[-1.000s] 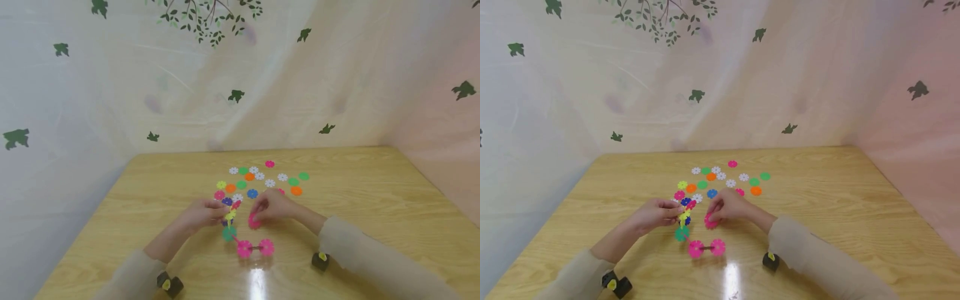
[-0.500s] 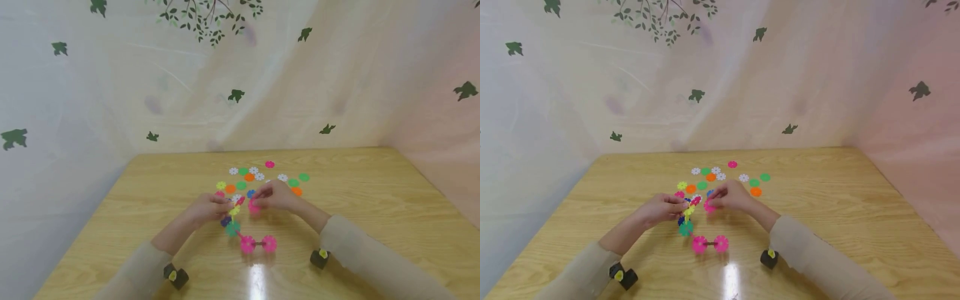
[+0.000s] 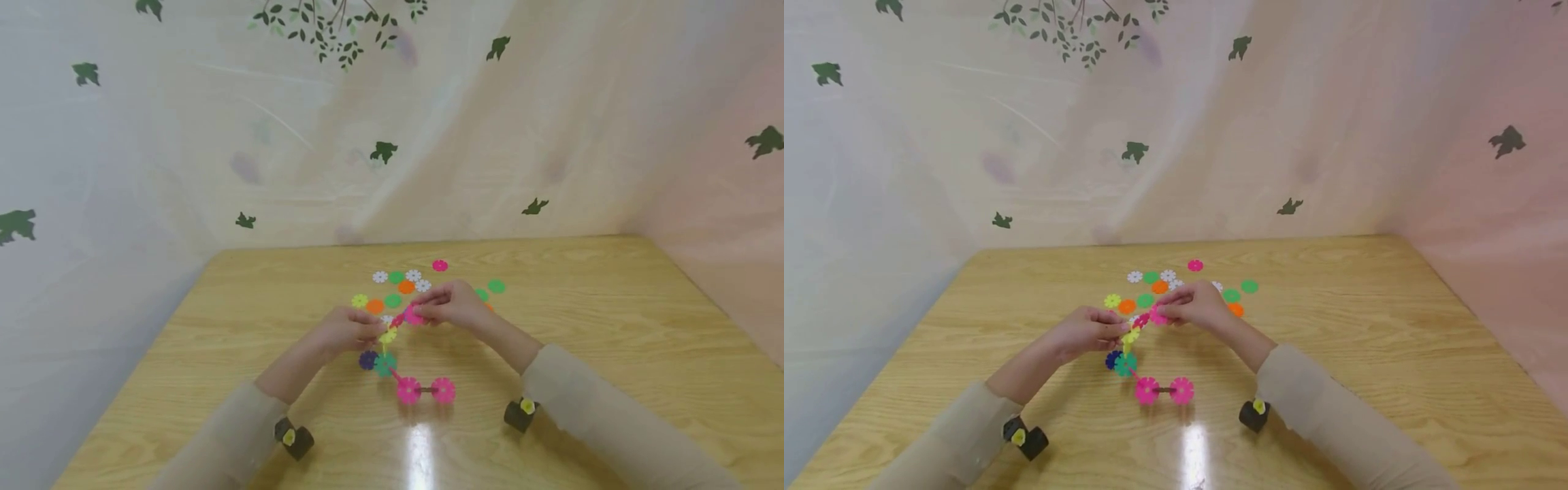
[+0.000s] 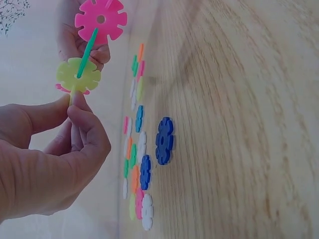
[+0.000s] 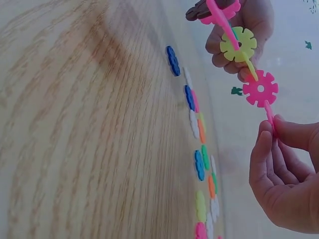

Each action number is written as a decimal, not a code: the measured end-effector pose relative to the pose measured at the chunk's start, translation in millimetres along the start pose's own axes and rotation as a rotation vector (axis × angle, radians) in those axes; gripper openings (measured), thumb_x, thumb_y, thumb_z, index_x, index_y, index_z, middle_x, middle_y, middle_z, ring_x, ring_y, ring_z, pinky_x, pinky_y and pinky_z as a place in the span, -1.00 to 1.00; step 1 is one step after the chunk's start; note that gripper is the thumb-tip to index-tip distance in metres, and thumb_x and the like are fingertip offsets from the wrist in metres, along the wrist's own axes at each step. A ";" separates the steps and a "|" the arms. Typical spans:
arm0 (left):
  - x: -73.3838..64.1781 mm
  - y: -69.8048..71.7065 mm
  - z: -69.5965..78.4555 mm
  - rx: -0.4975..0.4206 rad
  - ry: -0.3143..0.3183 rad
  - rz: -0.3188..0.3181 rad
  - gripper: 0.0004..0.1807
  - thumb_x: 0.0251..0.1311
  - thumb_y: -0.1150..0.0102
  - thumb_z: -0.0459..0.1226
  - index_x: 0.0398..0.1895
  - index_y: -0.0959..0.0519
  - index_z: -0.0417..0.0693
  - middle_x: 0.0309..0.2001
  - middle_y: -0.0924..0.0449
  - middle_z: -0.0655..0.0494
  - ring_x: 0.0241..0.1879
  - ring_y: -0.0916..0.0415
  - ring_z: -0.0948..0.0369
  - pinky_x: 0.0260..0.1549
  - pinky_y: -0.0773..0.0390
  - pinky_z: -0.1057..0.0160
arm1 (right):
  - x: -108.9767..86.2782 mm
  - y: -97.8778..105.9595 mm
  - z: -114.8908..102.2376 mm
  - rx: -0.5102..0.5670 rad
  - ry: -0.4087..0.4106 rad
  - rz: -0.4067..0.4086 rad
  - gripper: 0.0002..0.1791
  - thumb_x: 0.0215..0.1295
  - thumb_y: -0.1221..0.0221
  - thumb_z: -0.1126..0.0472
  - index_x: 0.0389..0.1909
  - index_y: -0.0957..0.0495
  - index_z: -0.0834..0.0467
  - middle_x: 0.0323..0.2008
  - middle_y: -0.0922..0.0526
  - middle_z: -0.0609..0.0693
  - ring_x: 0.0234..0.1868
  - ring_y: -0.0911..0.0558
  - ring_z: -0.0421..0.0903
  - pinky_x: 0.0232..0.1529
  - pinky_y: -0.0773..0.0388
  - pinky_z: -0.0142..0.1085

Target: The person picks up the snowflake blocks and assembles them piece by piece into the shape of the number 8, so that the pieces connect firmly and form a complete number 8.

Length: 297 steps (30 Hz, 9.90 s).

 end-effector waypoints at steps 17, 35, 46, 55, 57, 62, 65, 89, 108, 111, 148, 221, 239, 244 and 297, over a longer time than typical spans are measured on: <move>-6.2 -14.2 6.6 0.136 -0.049 0.129 -0.76 0.14 -0.28 -0.32 -0.19 -0.67 -0.33 -0.30 -0.73 -0.13 -0.38 -0.64 0.20 -0.25 -0.68 0.28 | -0.8 -3.9 -6.3 -0.137 0.047 0.007 -0.82 0.13 -0.32 0.31 -0.28 -0.68 0.34 -0.39 -0.77 0.15 -0.52 -0.68 -0.26 -0.24 -0.72 -0.06; -9.7 -18.7 4.4 -0.020 -0.025 0.227 -0.77 0.17 -0.26 -0.33 -0.17 -0.65 -0.34 -0.25 -0.70 -0.13 -0.32 -0.65 0.15 -0.14 -0.70 0.22 | -3.2 -7.3 0.9 0.032 -0.056 0.055 -0.72 0.21 -0.28 0.26 -0.13 -0.65 0.37 -0.32 -0.78 0.11 -0.39 -0.74 -0.15 -0.12 -0.70 -0.07; -20.0 -28.3 -9.3 -0.175 0.027 0.136 -0.70 0.13 -0.30 -0.32 -0.10 -0.62 -0.34 -0.25 -0.72 -0.09 -0.37 -0.69 0.25 -0.18 -0.70 0.26 | -0.5 -6.1 9.5 0.105 -0.160 -0.025 -0.67 0.22 -0.26 0.28 -0.02 -0.61 0.35 -0.39 -0.75 -0.15 -0.40 -0.67 -0.30 -0.12 -0.70 -0.25; -28.8 -32.1 -18.6 -0.168 -0.007 0.057 -0.65 0.17 -0.26 -0.31 -0.02 -0.57 -0.36 -0.16 -0.70 -0.17 -0.27 -0.73 0.10 -0.17 -0.71 0.20 | -0.1 -5.8 10.8 0.075 -0.181 -0.139 -0.69 0.23 -0.24 0.29 -0.04 -0.59 0.38 -0.45 -0.72 -0.19 -0.37 -0.68 -0.28 -0.12 -0.70 -0.28; -27.8 -30.9 -18.1 -0.103 -0.032 0.083 -0.66 0.16 -0.29 -0.26 -0.05 -0.60 -0.31 -0.18 -0.71 -0.12 -0.30 -0.71 0.16 -0.20 -0.71 0.22 | -0.1 -6.6 10.8 0.079 -0.170 -0.151 -0.69 0.23 -0.25 0.30 -0.05 -0.60 0.38 -0.44 -0.72 -0.18 -0.38 -0.68 -0.28 -0.11 -0.70 -0.26; -22.6 -28.0 -11.9 -0.015 -0.042 0.163 -0.68 0.13 -0.33 -0.17 -0.11 -0.66 -0.17 -0.18 -0.73 -0.04 -0.29 -0.68 0.24 -0.20 -0.70 0.25 | 0.6 -12.1 13.3 0.036 -0.124 -0.158 -0.71 0.19 -0.29 0.27 -0.11 -0.64 0.37 -0.36 -0.76 -0.06 -0.38 -0.70 -0.26 -0.09 -0.70 -0.21; -17.3 -28.3 -11.5 -0.043 -0.034 0.171 -0.69 0.13 -0.33 -0.17 -0.12 -0.66 -0.17 -0.21 -0.74 -0.07 -0.27 -0.71 0.18 -0.18 -0.70 0.23 | 1.5 -17.2 15.2 0.015 -0.113 -0.163 -0.71 0.18 -0.30 0.26 -0.13 -0.65 0.36 -0.28 -0.78 0.06 -0.37 -0.70 -0.24 -0.09 -0.70 -0.20; -11.1 -31.0 -9.4 -0.095 -0.008 0.147 -0.75 0.18 -0.23 -0.36 -0.09 -0.62 -0.31 -0.12 -0.70 -0.18 -0.25 -0.73 0.11 -0.17 -0.71 0.22 | 3.8 32.6 15.8 -0.453 0.012 0.009 -0.77 0.21 -0.27 0.20 -0.16 -0.68 0.23 -0.19 -0.76 0.14 -0.23 -0.72 -0.07 -0.20 -0.70 -0.26; -13.8 -30.4 -14.1 -0.168 0.017 0.152 -0.78 0.17 -0.24 -0.39 -0.14 -0.63 -0.33 -0.22 -0.72 -0.14 -0.35 -0.73 0.19 -0.22 -0.71 0.24 | 14.0 37.5 29.1 -0.778 0.026 0.029 -0.77 0.07 -0.36 0.31 -0.21 -0.66 0.25 -0.29 -0.70 0.07 -0.27 -0.60 -0.10 -0.17 -0.62 -0.25; -13.1 -31.0 -14.1 -0.174 0.017 0.153 -0.79 0.16 -0.24 -0.40 -0.15 -0.63 -0.33 -0.22 -0.72 -0.14 -0.35 -0.73 0.17 -0.22 -0.71 0.24 | 14.2 37.0 27.9 -0.780 0.033 0.024 -0.77 0.07 -0.36 0.32 -0.21 -0.66 0.25 -0.28 -0.70 0.07 -0.27 -0.59 -0.10 -0.16 -0.62 -0.25; -12.7 -31.0 -15.4 -0.107 0.028 0.144 -0.76 0.20 -0.21 -0.38 -0.08 -0.63 -0.29 -0.15 -0.72 -0.16 -0.24 -0.74 0.11 -0.16 -0.70 0.24 | -8.4 -7.0 15.4 -0.262 0.099 -0.082 -0.80 -0.04 -0.45 0.22 -0.35 -0.74 0.18 -0.38 -0.79 0.07 -0.36 -0.75 -0.17 -0.29 -0.65 -0.37; -16.3 -45.6 -17.0 -0.095 0.009 0.082 -0.78 0.20 -0.21 -0.37 -0.12 -0.63 -0.32 -0.22 -0.73 -0.12 -0.32 -0.66 0.31 -0.17 -0.69 0.31 | -10.4 -14.7 18.1 -0.306 0.279 -0.072 -0.86 0.02 -0.37 0.38 -0.34 -0.71 0.24 -0.32 -0.77 0.14 -0.29 -0.75 -0.09 -0.23 -0.67 -0.48; -14.4 -44.9 -17.6 -0.068 0.023 0.111 -0.81 0.15 -0.23 -0.40 -0.17 -0.64 -0.28 -0.25 -0.73 -0.09 -0.38 -0.62 0.30 -0.28 -0.68 0.36 | -12.8 59.0 28.1 -0.649 0.179 0.099 -0.75 0.11 -0.31 0.36 -0.16 -0.63 0.33 -0.19 -0.72 0.23 -0.18 -0.69 0.09 -0.16 -0.70 -0.16; -15.1 -44.8 -17.9 -0.073 0.008 0.113 -0.81 0.13 -0.25 -0.41 -0.17 -0.63 -0.29 -0.24 -0.73 -0.10 -0.38 -0.63 0.30 -0.26 -0.68 0.34 | -12.8 77.2 37.6 -0.754 0.044 0.136 -0.73 0.07 -0.31 0.32 -0.17 -0.62 0.30 -0.18 -0.70 0.20 -0.15 -0.63 0.08 -0.09 -0.63 -0.07; -13.3 -45.5 -18.5 -0.082 0.027 0.094 -0.79 0.17 -0.22 -0.40 -0.13 -0.63 -0.31 -0.26 -0.74 -0.09 -0.39 -0.64 0.34 -0.24 -0.70 0.32 | -13.9 9.4 22.2 -0.027 -0.130 -0.080 -0.65 0.17 -0.25 0.34 -0.07 -0.53 0.49 -0.28 -0.74 0.24 -0.39 -0.75 -0.07 -0.20 -0.72 -0.19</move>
Point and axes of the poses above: each hand's wrist, its own x-axis towards the middle knuckle, its own y-axis out of the back of the hand, z = x × y, the point moved 2 cm from there along x, towards the middle knuckle
